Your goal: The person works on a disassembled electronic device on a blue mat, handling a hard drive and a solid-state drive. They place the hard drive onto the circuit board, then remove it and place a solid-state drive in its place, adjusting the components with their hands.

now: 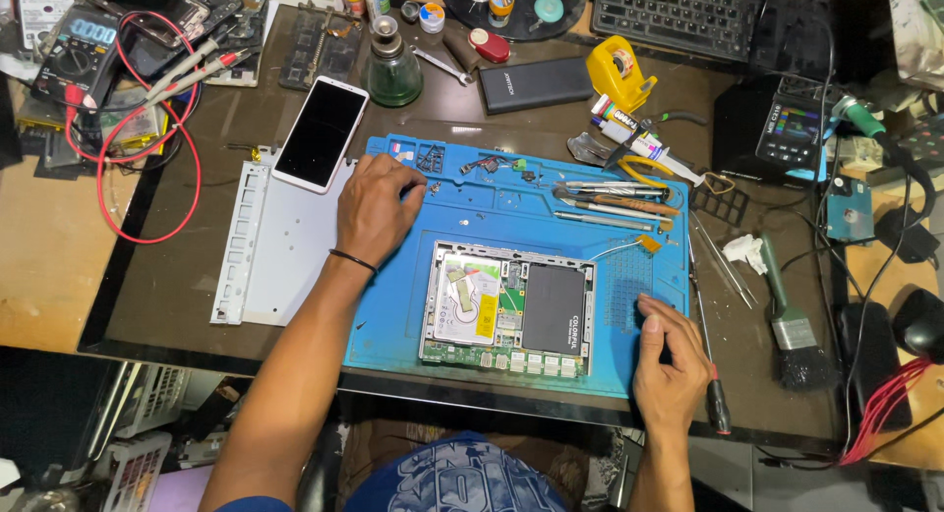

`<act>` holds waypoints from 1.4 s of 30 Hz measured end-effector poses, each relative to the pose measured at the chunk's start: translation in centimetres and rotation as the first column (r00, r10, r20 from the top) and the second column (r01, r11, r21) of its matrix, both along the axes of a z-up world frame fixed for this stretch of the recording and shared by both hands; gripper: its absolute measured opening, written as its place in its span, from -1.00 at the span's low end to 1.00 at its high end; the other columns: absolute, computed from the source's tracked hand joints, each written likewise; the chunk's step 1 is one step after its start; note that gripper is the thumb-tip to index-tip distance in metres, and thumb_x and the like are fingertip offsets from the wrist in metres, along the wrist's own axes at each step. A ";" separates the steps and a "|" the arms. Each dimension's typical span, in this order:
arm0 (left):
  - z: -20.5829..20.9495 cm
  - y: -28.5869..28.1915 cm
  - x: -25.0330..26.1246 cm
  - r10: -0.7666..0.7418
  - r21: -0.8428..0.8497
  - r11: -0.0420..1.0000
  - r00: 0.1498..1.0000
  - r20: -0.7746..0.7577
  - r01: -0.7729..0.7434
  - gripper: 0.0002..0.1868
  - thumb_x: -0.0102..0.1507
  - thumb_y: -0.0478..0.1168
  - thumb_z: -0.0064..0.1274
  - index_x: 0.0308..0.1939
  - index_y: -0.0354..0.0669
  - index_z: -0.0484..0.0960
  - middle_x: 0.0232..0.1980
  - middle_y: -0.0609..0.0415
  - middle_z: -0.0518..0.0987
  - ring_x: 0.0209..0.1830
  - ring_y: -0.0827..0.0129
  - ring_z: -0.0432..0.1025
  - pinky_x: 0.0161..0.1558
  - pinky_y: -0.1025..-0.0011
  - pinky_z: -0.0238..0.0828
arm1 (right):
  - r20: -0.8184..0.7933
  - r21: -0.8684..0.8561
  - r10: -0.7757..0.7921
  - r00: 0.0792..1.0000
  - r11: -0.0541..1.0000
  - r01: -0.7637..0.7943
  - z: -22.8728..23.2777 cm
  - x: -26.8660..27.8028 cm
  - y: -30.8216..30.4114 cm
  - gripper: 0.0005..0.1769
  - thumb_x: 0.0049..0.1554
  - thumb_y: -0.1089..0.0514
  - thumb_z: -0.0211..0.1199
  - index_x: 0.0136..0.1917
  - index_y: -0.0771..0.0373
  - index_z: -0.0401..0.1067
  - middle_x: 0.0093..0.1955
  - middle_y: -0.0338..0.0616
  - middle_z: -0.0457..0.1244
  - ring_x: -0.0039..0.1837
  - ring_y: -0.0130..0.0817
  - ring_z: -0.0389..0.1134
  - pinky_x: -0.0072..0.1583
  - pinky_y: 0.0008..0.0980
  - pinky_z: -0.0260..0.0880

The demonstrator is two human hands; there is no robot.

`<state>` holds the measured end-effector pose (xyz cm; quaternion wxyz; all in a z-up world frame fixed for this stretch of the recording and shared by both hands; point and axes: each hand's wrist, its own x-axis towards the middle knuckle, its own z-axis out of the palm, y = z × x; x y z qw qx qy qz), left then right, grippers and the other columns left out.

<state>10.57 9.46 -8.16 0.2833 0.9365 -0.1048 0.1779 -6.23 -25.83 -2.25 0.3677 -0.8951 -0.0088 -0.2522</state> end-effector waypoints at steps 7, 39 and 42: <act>0.4 -0.6 -0.6 0.008 0.122 0.993 0.999 0.039 -0.012 -0.91 0.34 -0.23 0.17 -0.23 -0.06 0.57 -0.21 0.07 0.45 -0.16 0.12 0.30 -0.24 0.14 0.33 | -0.008 -0.017 -0.008 1.000 1.000 0.007 -0.2 -0.1 0.1 -0.67 0.42 0.15 0.02 0.08 0.37 0.57 0.15 -0.01 0.42 0.28 -0.15 0.42 0.34 -0.22 0.36; 2.5 -0.7 -2.0 -0.133 -0.003 0.991 0.964 0.231 0.137 -0.81 0.37 -0.18 0.22 -0.23 -0.16 0.56 -0.25 0.08 0.51 -0.20 0.17 0.31 -0.28 0.24 0.27 | -0.004 -0.043 -0.027 1.000 0.999 0.027 -0.3 0.2 0.2 -0.66 0.42 0.14 0.02 0.08 0.37 0.58 0.14 -0.03 0.42 0.26 -0.16 0.43 0.32 -0.24 0.38; 2.4 -0.7 -2.0 -0.129 0.013 0.992 0.967 0.220 0.129 -0.80 0.35 -0.15 0.24 -0.25 -0.15 0.57 -0.27 0.09 0.51 -0.21 0.19 0.32 -0.32 0.24 0.28 | -0.011 -0.048 -0.028 1.000 0.998 0.027 -0.3 0.1 0.2 -0.66 0.43 0.14 0.02 0.07 0.35 0.58 0.14 -0.05 0.42 0.26 -0.17 0.43 0.29 -0.24 0.38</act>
